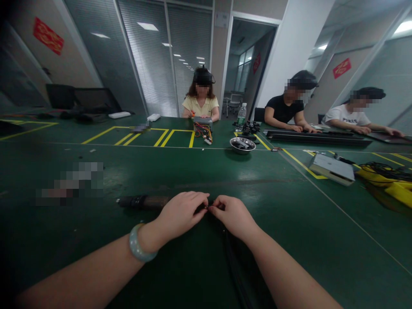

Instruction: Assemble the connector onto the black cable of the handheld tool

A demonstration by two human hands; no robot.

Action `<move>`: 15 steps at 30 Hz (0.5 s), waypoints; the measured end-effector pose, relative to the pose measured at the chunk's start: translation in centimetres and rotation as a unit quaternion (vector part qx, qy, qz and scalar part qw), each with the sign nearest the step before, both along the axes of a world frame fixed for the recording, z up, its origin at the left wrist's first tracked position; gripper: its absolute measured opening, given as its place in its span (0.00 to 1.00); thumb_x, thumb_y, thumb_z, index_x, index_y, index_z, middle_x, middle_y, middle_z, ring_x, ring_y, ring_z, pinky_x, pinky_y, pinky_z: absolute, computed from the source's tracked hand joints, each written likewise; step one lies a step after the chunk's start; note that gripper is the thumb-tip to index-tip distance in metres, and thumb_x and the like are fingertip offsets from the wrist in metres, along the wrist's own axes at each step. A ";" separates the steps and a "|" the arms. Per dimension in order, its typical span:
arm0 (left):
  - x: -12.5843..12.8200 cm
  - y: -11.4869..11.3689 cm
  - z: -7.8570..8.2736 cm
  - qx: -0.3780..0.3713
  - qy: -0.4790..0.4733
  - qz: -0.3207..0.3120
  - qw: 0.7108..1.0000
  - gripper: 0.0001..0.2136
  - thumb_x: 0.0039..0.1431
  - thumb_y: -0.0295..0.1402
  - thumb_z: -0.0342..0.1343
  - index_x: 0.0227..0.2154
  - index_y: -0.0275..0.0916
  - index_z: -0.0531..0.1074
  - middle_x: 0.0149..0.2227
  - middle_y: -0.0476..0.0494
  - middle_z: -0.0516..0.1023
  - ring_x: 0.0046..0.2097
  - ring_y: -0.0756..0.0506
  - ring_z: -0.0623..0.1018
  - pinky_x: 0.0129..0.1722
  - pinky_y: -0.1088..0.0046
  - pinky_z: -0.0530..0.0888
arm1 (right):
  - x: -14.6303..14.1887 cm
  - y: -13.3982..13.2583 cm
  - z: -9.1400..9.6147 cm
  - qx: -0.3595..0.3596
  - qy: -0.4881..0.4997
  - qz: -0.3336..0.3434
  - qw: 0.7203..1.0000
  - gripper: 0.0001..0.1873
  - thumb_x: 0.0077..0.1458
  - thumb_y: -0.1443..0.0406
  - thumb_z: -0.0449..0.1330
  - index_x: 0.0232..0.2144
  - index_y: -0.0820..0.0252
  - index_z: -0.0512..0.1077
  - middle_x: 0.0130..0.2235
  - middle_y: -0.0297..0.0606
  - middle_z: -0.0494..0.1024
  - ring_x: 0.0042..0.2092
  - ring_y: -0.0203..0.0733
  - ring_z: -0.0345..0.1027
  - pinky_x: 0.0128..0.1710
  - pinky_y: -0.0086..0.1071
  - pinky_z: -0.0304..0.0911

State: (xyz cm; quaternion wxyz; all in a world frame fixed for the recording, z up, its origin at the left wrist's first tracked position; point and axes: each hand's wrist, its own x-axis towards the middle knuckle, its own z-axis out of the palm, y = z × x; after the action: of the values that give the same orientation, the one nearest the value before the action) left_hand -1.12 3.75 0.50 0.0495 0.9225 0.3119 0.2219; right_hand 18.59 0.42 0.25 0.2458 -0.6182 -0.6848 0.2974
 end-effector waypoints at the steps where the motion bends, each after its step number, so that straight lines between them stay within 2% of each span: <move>1: 0.0 0.0 0.0 0.000 0.003 -0.001 1.000 0.04 0.60 0.29 0.54 0.38 0.39 0.68 0.43 0.44 0.75 0.46 0.43 0.75 0.48 0.62 0.71 | 0.0 0.0 -0.1 0.003 -0.001 0.002 1.000 0.11 0.56 0.58 0.58 0.30 0.59 0.74 0.26 0.32 0.75 0.27 0.35 0.65 0.26 0.27 0.54; 6: 0.1 -0.1 -0.1 -0.001 -0.008 0.019 1.000 0.10 0.58 0.31 0.57 0.43 0.40 0.67 0.45 0.46 0.75 0.46 0.43 0.75 0.48 0.61 0.71 | 0.1 0.1 -0.3 0.008 -0.005 0.004 1.000 0.11 0.56 0.58 0.58 0.28 0.59 0.73 0.25 0.31 0.74 0.27 0.35 0.64 0.25 0.27 0.52; 11: 0.0 0.0 -0.1 0.002 -0.003 0.004 1.000 0.04 0.60 0.29 0.54 0.37 0.40 0.68 0.44 0.46 0.75 0.45 0.43 0.75 0.47 0.62 0.71 | 0.0 0.2 -0.2 0.010 -0.004 0.007 1.000 0.10 0.56 0.58 0.58 0.29 0.58 0.73 0.26 0.32 0.75 0.28 0.36 0.66 0.26 0.28 0.53; 15: 0.0 0.0 -0.1 0.004 -0.004 0.006 1.000 0.06 0.59 0.29 0.55 0.39 0.40 0.67 0.44 0.46 0.75 0.46 0.44 0.75 0.48 0.62 0.71 | 0.1 0.2 -0.4 0.001 0.001 0.007 1.000 0.11 0.56 0.58 0.58 0.29 0.59 0.73 0.26 0.32 0.75 0.27 0.36 0.66 0.26 0.28 0.54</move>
State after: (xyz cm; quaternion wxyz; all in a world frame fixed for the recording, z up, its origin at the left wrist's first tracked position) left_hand -1.13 3.70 0.37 0.0461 0.9197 0.3168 0.2274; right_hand 18.69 0.67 -0.11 0.2447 -0.6132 -0.6889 0.2992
